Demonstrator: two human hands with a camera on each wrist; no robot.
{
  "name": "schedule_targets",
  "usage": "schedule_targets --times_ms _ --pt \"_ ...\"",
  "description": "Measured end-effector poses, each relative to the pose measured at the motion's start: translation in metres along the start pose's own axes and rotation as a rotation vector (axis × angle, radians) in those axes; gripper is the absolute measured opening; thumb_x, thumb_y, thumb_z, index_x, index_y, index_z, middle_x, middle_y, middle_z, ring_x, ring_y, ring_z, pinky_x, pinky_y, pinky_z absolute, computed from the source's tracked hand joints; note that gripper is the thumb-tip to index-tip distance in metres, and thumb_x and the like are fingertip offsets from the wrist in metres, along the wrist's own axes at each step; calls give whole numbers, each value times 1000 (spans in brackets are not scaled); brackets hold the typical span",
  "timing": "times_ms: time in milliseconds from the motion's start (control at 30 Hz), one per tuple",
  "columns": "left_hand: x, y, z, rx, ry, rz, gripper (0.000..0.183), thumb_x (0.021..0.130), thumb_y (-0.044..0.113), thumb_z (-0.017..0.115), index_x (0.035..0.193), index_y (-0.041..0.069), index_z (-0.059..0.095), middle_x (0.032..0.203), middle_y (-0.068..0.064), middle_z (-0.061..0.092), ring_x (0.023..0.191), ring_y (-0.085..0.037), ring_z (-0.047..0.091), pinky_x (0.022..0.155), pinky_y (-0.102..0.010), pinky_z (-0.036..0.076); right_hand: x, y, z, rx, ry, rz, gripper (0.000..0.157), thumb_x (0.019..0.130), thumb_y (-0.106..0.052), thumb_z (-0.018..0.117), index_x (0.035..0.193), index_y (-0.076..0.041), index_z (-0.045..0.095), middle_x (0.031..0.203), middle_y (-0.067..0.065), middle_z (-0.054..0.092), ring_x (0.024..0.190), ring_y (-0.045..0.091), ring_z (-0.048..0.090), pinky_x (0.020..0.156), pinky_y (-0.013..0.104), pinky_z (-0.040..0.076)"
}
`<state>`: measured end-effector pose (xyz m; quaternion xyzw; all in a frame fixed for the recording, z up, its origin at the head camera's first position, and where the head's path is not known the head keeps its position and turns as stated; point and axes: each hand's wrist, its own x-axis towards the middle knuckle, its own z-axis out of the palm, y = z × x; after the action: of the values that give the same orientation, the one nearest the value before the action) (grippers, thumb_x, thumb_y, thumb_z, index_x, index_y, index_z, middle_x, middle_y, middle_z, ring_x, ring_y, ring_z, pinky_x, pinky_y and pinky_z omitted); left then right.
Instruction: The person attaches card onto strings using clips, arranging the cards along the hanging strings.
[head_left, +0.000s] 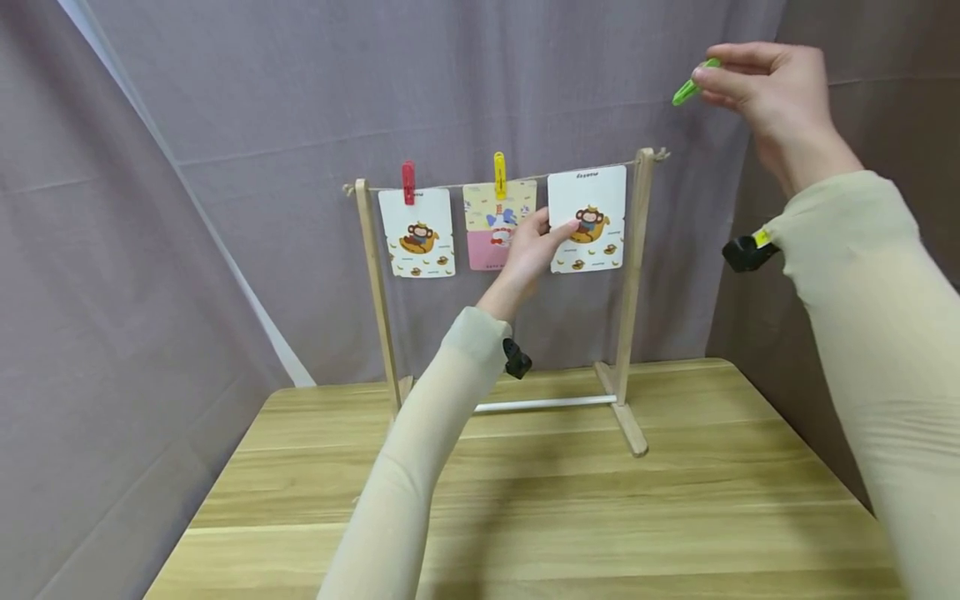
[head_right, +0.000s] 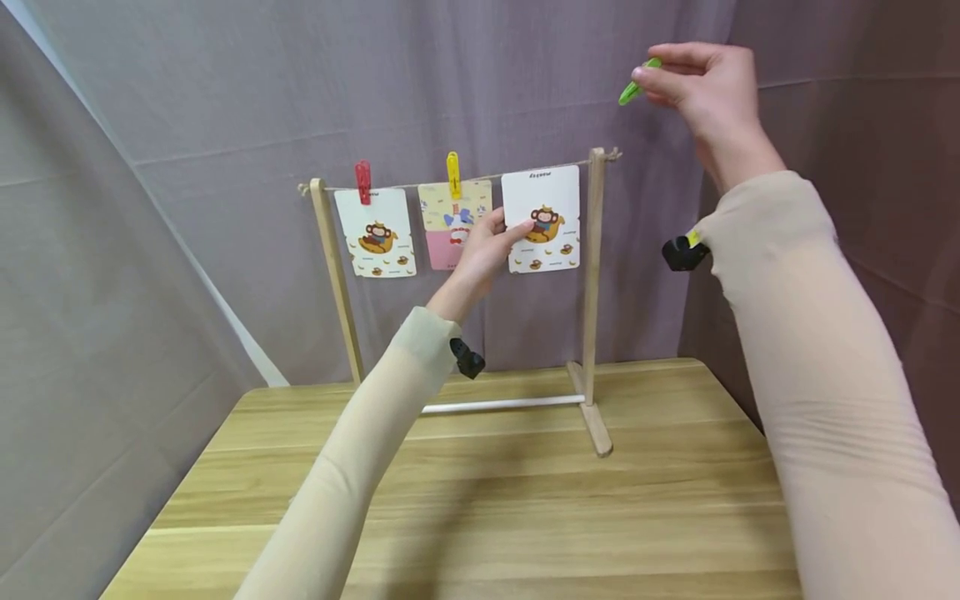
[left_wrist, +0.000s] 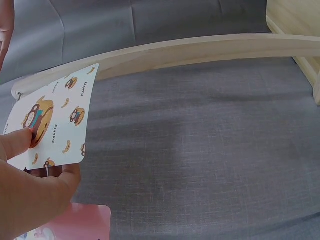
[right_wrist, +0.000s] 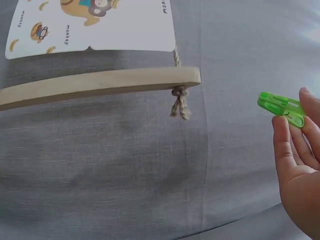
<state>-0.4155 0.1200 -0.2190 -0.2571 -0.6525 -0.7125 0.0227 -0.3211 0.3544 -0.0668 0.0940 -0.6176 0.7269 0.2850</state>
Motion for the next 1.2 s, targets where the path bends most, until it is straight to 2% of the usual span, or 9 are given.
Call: schedule_targets --times_ms 233,433,800,967,1200 --pt "-1 3 1 10 -5 -5 29 99 14 66 125 2 64 106 -8 73 91 -15 70 76 -24 57 0 0 11 -127 14 -78 25 79 -9 86 103 -7 79 98 -2 69 79 8 66 74 10 53" --pt "-1 3 2 5 -17 2 29 99 14 66 125 1 64 107 -9 73 92 -15 70 76 -24 57 3 1 22 -63 13 -127 15 79 -6 85 93 -3 80 86 0 73 68 9 66 70 12 53" --pt "0 3 0 -4 -12 -16 28 99 15 66 124 3 65 106 -7 73 92 -16 70 75 -25 58 4 -1 36 -56 -13 -191 14 81 -2 81 95 0 79 85 2 74 74 10 66 71 13 53" --pt "-1 4 -1 -7 -10 -9 27 99 13 66 124 2 64 106 -9 73 92 -17 70 75 -25 58 6 6 42 -143 -41 -202 14 84 -5 80 98 -3 80 87 -1 73 77 9 66 78 16 51" --pt "-3 4 -1 -1 -8 -8 27 99 12 66 124 1 65 107 -10 73 91 -16 70 75 -25 57 4 20 54 -362 -102 -209 16 89 -15 76 104 -10 80 91 -8 72 82 6 66 82 18 46"
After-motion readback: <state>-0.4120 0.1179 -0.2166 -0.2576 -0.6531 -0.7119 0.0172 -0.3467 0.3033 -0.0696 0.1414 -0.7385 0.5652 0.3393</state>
